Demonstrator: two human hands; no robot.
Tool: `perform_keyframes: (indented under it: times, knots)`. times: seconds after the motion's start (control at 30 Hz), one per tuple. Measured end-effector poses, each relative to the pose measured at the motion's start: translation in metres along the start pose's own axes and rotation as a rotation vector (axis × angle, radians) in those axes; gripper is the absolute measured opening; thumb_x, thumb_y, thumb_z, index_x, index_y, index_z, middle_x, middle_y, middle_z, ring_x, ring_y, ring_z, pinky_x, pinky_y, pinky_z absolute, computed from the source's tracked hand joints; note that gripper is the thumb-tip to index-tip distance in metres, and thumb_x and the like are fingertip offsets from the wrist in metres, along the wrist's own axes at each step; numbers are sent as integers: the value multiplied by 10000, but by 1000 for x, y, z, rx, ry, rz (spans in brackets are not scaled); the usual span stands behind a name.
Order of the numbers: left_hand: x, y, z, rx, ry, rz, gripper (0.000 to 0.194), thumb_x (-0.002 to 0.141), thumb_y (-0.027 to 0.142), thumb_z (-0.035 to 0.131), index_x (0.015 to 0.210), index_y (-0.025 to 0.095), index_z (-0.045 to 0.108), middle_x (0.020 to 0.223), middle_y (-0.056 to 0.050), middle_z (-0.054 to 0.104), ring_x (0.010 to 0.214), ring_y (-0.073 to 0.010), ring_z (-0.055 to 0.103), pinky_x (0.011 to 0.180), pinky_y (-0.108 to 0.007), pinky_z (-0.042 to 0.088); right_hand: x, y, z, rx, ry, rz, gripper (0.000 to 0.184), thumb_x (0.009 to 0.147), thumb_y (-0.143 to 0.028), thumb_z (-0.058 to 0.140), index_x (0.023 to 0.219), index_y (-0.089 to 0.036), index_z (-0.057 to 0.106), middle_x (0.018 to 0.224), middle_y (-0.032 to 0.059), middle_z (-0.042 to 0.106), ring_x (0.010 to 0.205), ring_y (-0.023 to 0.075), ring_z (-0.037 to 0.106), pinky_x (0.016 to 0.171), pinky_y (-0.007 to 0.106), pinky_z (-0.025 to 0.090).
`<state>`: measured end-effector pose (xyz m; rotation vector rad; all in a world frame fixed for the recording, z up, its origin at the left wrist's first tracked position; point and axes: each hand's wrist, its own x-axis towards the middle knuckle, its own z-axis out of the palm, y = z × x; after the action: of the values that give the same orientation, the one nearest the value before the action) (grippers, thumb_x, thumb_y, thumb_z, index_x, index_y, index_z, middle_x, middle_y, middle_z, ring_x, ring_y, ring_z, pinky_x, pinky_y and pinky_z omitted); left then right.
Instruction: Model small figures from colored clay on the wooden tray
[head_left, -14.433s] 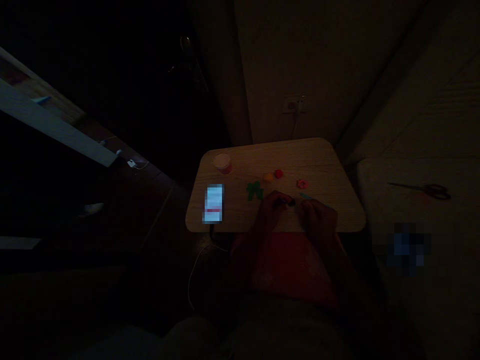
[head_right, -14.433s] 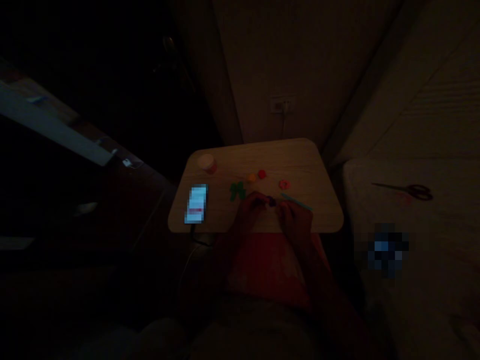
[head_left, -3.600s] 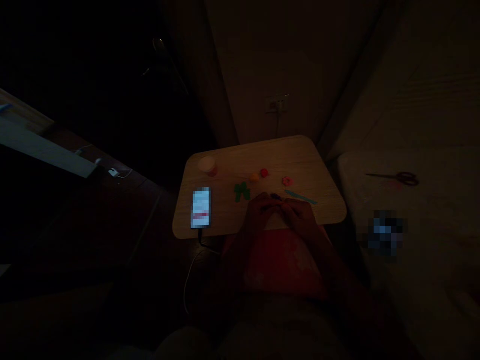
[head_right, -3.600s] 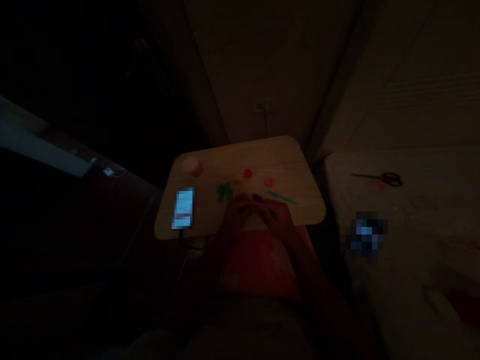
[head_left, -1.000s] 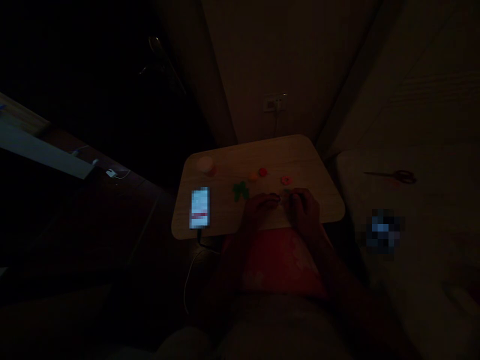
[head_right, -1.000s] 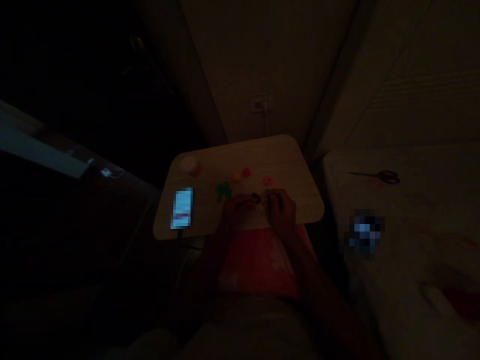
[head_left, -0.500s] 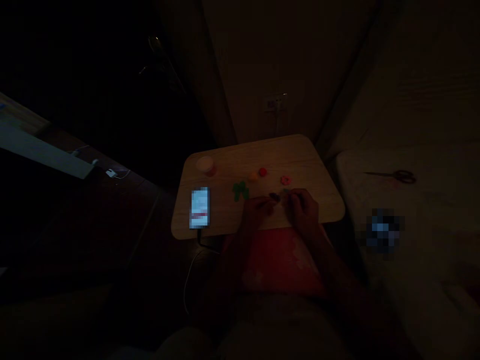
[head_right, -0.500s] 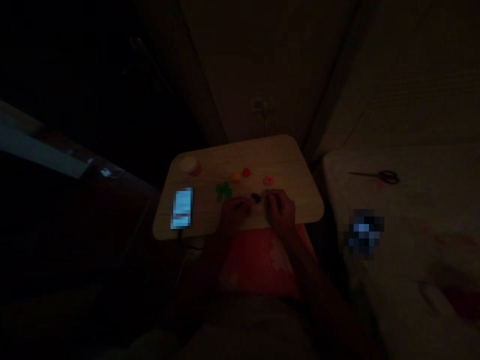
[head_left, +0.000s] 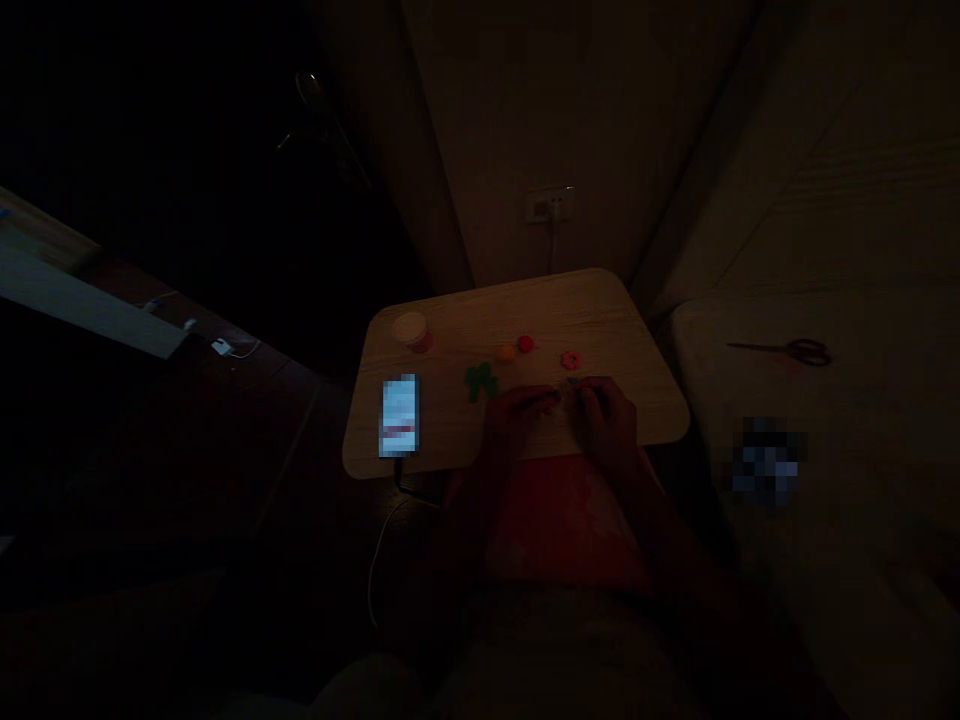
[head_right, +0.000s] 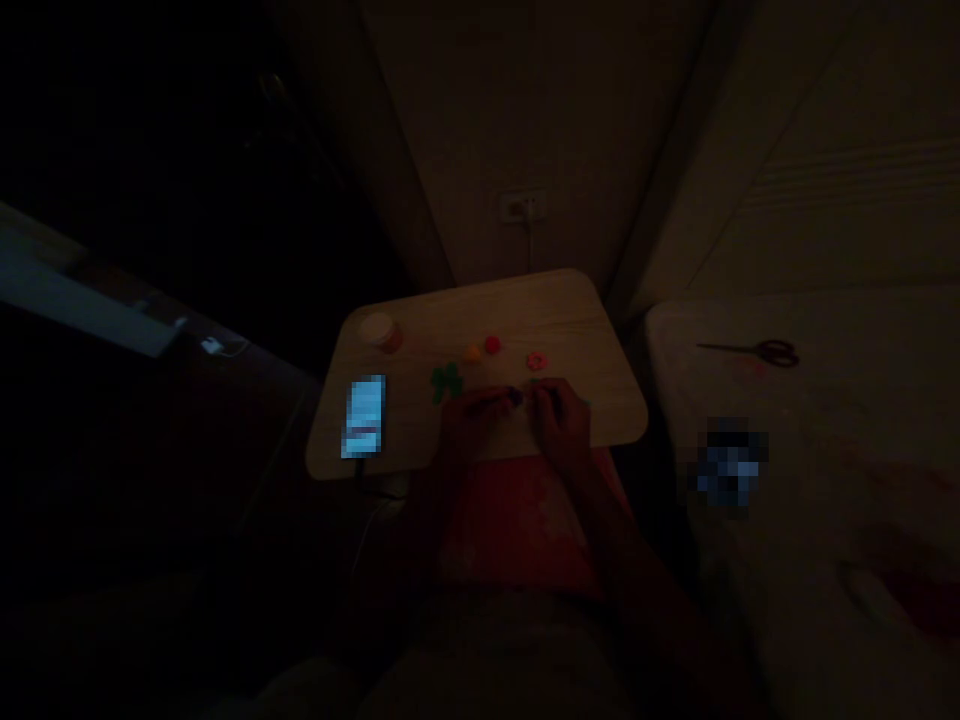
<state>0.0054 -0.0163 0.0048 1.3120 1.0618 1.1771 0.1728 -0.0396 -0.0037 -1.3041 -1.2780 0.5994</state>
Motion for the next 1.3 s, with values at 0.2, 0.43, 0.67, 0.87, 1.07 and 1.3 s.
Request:
perform_keyframes:
  times: [0.2,0.43,0.67,0.87,1.07,1.3]
  knots:
    - [0,-2,0,38,5,-65,242,720,384,828,801,161,779,773,-67,779,692,-175,710,661,-288,552,0,1,0,1,0,2,172,965,-344,530,955,-216,645,849,37,701,769,197,633,700,314,495]
    - [0,-1,0,51,3,-84,227,702,361,824,670,158,728,596,-12,684,565,-129,605,567,-246,473,0,1,0,1,-23,6,184,971,-348,521,956,-210,642,835,32,693,758,191,627,695,307,488]
    - [2,-7,-2,53,16,-10,312,902,408,631,994,164,802,783,-60,747,636,-138,614,600,-260,490,0,1,0,-2,-21,8,186,967,-350,527,951,-209,648,801,24,683,716,185,615,662,302,476]
    - [3,-5,-5,92,-3,118,292,895,410,657,990,179,810,902,-86,755,784,-168,657,709,-285,532,0,0,0,-14,-15,-3,186,963,-353,527,936,-215,649,807,30,690,733,194,623,667,309,480]
    - [0,-1,0,-4,7,7,273,836,366,729,1017,171,789,945,-89,797,738,-160,694,719,-295,573,1,-1,0,-20,-21,-5,186,965,-358,527,939,-218,646,811,32,697,737,197,628,672,312,490]
    - [-1,0,1,-5,26,-70,201,718,325,820,821,158,780,827,-70,785,682,-160,689,656,-278,550,0,0,0,10,-25,2,181,969,-346,522,971,-214,645,847,36,702,756,197,637,690,315,493]
